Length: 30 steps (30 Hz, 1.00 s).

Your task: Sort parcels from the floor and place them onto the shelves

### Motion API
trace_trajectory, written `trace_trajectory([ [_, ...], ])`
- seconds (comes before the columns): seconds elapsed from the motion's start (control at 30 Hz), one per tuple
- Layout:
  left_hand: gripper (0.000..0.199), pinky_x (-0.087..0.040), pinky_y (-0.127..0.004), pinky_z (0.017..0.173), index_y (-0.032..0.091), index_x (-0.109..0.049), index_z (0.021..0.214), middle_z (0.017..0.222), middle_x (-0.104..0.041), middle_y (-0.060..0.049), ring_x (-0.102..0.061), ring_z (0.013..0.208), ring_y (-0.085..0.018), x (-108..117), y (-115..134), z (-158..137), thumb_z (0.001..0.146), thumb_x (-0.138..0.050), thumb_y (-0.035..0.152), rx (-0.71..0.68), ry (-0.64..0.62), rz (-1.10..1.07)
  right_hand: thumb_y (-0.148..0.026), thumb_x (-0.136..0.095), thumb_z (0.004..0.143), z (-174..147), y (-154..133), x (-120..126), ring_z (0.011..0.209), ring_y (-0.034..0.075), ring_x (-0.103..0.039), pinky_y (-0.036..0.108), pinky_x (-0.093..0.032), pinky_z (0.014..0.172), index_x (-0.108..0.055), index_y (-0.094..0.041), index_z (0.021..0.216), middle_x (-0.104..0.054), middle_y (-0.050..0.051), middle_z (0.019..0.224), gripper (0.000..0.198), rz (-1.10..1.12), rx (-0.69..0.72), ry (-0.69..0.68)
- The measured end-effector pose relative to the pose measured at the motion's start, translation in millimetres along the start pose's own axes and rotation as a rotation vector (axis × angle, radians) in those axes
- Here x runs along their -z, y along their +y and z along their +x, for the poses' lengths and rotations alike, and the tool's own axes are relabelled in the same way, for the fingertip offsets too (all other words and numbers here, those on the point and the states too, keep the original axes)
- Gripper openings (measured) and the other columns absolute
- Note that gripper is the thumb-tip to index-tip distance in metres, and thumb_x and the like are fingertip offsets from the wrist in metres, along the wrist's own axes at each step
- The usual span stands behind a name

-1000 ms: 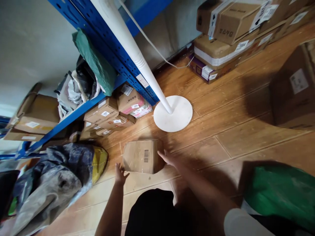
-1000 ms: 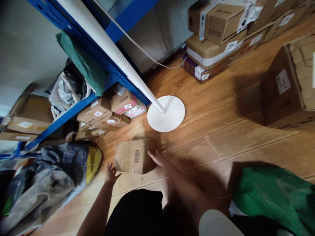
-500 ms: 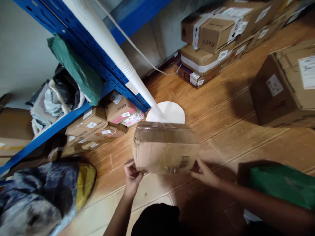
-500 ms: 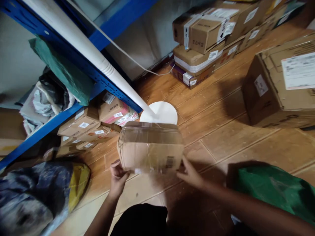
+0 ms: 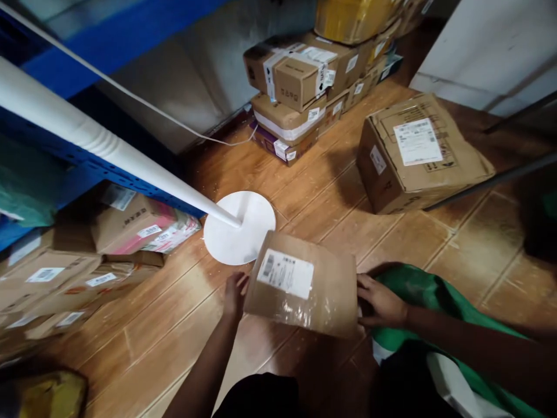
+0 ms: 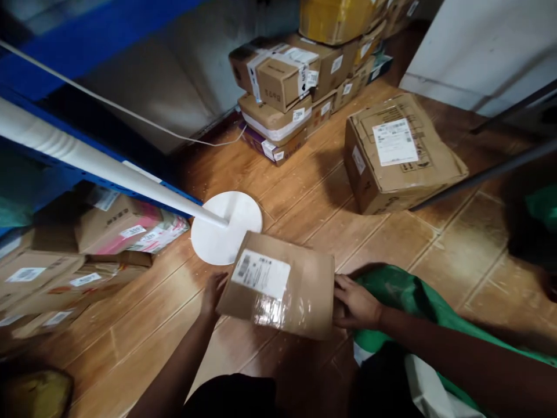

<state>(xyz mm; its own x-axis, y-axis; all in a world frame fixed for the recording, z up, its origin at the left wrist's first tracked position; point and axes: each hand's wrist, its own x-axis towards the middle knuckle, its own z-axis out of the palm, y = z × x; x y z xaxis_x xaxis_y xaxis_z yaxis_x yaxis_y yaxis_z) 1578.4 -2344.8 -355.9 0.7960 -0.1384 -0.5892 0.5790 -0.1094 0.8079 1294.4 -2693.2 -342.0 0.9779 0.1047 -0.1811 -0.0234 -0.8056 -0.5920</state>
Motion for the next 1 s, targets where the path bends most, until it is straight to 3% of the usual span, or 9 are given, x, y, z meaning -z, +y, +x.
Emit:
trace_trajectory([
  [0.13,0.048,-0.053,-0.035,0.082,0.024,-0.060,0.093,0.106,-0.066,-0.005,-0.060,0.115,-0.025,-4,3,-21,0.084,-0.050,0.070,-0.154,0.128,-0.053,-0.066,-0.082,0.056,-9,-8,-15,0.123,0.038,-0.052,0.049,-0.052,0.100,-0.049,-0.003,0.131,-0.047,0.027,0.132,0.104,-0.006,-0.108,0.140],
  [0.2,0.052,-0.052,-0.033,0.082,0.022,-0.060,0.090,0.095,-0.065,-0.003,-0.063,0.104,-0.023,-13,4,-24,0.082,-0.051,0.073,-0.206,0.083,-0.039,-0.063,-0.083,0.059,-9,-15,-15,0.131,0.041,-0.044,0.055,-0.044,0.109,-0.039,0.001,0.142,-0.044,0.030,0.137,0.113,-0.136,0.005,0.238],
  [0.27,0.051,-0.052,-0.033,0.083,0.022,-0.061,0.089,0.092,-0.065,-0.002,-0.064,0.097,-0.021,-30,7,-21,0.084,-0.051,0.072,-0.271,0.022,0.002,-0.047,-0.082,0.069,-7,-28,-11,0.137,0.041,-0.037,0.062,-0.031,0.115,-0.036,-0.008,0.149,-0.045,0.025,0.142,0.100,-0.305,0.214,0.338],
  [0.4,0.050,-0.051,-0.042,0.095,0.021,-0.067,0.099,0.104,-0.071,-0.008,-0.065,0.107,-0.026,-96,32,-3,0.094,-0.040,0.063,-0.450,-0.224,0.216,-0.019,-0.063,0.085,3,-52,-4,0.144,0.034,-0.030,0.060,-0.025,0.117,-0.046,-0.030,0.145,-0.044,0.007,0.152,0.063,-0.535,0.542,0.332],
  [0.53,0.046,-0.023,-0.058,0.120,0.028,-0.063,0.130,0.139,-0.061,-0.008,-0.040,0.142,-0.031,-185,84,-8,0.098,-0.040,0.051,-0.721,-0.535,0.729,-0.030,-0.060,0.086,28,-44,8,0.144,0.039,-0.027,0.067,-0.032,0.109,-0.044,-0.024,0.147,-0.043,0.011,0.154,0.063,-0.504,0.469,0.213],
  [0.6,0.049,-0.012,-0.061,0.122,0.030,-0.051,0.144,0.153,-0.047,-0.007,-0.024,0.150,-0.032,-217,98,-25,0.098,-0.044,0.046,-0.883,-0.481,0.877,-0.044,-0.067,0.081,52,-28,25,0.146,0.043,-0.021,0.072,-0.024,0.110,-0.035,-0.021,0.153,-0.036,0.015,0.158,0.082,-0.467,0.383,0.155],
  [0.67,0.055,-0.015,-0.057,0.123,0.024,-0.041,0.150,0.160,-0.035,-0.011,-0.020,0.151,-0.030,-233,97,-46,0.098,-0.045,0.042,-1.003,-0.350,0.849,-0.057,-0.071,0.074,83,-7,48,0.146,0.046,-0.016,0.074,-0.016,0.112,-0.030,-0.018,0.155,-0.027,0.019,0.161,0.099,-0.465,0.282,0.132],
  [0.8,0.057,-0.026,-0.054,0.120,0.014,-0.039,0.148,0.156,-0.035,-0.021,-0.027,0.148,-0.030,-213,65,-74,0.097,-0.049,0.039,-0.973,-0.356,0.803,-0.063,-0.062,0.081,129,44,106,0.145,0.049,-0.015,0.073,-0.015,0.111,-0.030,-0.013,0.154,-0.024,0.024,0.160,0.095,-0.537,0.069,0.236],
  [1.0,0.047,-0.032,-0.053,0.119,0.028,-0.048,0.141,0.153,-0.041,-0.012,-0.035,0.145,-0.028,-89,45,-103,0.096,-0.051,0.040,-0.735,-0.542,0.822,-0.051,-0.065,0.083,109,127,184,0.148,0.043,-0.015,0.067,-0.023,0.111,-0.028,-0.017,0.156,-0.021,0.019,0.163,0.088,-0.664,0.069,0.069],
])
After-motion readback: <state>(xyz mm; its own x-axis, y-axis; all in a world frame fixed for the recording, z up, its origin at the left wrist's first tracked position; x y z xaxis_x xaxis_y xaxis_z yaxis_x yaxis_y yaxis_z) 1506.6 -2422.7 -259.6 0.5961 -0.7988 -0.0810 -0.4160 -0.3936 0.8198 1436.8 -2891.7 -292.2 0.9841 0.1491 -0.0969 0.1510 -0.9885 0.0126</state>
